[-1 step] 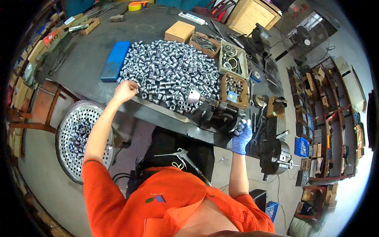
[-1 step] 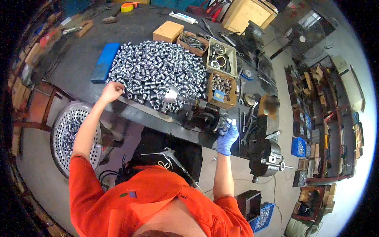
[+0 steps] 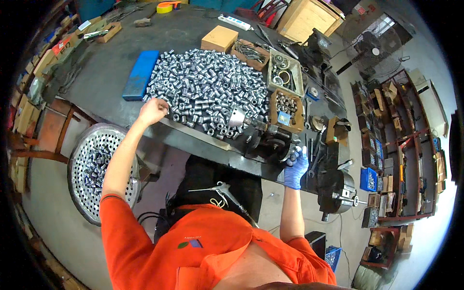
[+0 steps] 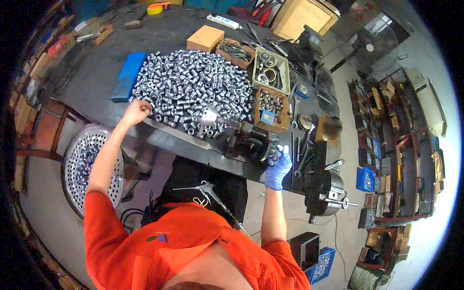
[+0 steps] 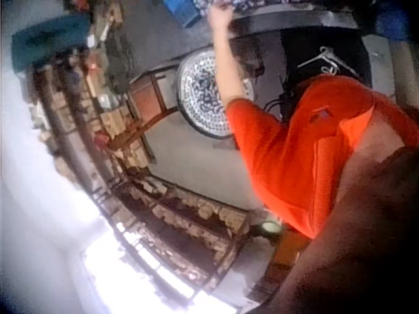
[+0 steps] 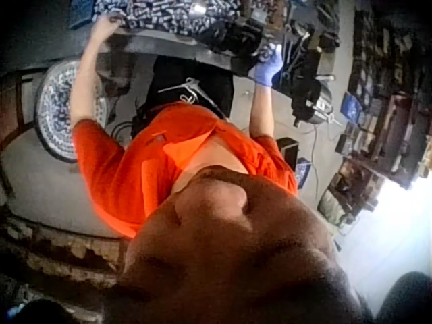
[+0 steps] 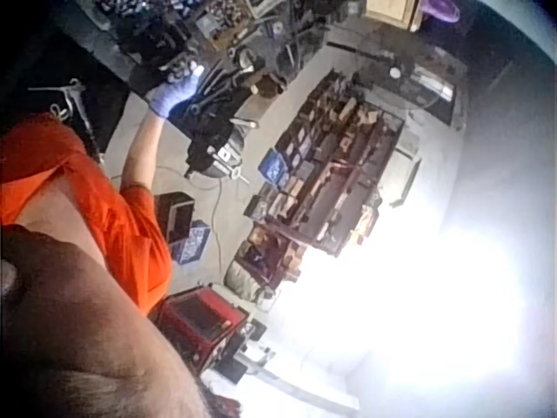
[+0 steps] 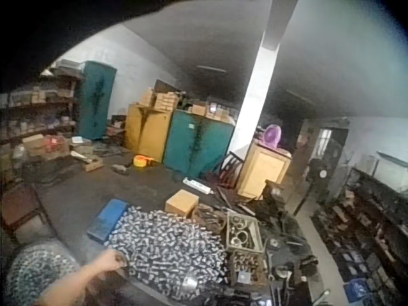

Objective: The person assembles metal components by picking up small metal parts from a large pile and fitting them onto a larger cylindrical component held in a vice, then using an air duster to clean the assembly.

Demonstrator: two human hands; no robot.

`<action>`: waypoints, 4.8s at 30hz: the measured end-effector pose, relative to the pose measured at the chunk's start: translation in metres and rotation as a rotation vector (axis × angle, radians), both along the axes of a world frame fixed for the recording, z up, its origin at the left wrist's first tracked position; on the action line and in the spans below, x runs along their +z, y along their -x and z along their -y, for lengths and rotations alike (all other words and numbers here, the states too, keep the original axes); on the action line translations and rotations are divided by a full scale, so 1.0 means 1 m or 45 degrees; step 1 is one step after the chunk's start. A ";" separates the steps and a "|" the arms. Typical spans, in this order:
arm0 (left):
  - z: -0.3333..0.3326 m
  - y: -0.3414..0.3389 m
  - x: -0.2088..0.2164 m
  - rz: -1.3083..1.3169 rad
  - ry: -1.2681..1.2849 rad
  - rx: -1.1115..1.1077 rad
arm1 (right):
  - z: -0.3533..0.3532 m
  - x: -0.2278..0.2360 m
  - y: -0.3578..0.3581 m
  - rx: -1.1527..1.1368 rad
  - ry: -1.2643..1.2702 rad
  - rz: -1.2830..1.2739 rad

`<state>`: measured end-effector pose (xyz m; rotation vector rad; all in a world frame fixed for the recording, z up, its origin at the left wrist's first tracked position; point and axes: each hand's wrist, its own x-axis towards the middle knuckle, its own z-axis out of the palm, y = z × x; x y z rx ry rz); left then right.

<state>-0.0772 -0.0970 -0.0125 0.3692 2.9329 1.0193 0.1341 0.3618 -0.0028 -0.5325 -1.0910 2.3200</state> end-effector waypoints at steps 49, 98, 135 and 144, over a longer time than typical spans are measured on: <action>-0.137 -0.066 0.083 0.216 -1.093 -0.593 | -0.022 0.091 0.071 0.045 -0.055 -0.220; -0.166 -0.077 0.076 0.034 -0.660 -0.235 | 0.005 0.025 -0.015 -0.039 0.012 0.140; -0.073 -0.071 0.060 0.508 -1.154 0.180 | -0.029 0.029 0.072 -0.198 -0.367 0.118; 0.151 -0.145 0.002 0.079 -0.514 0.987 | -0.007 0.099 0.018 0.028 -0.235 -0.409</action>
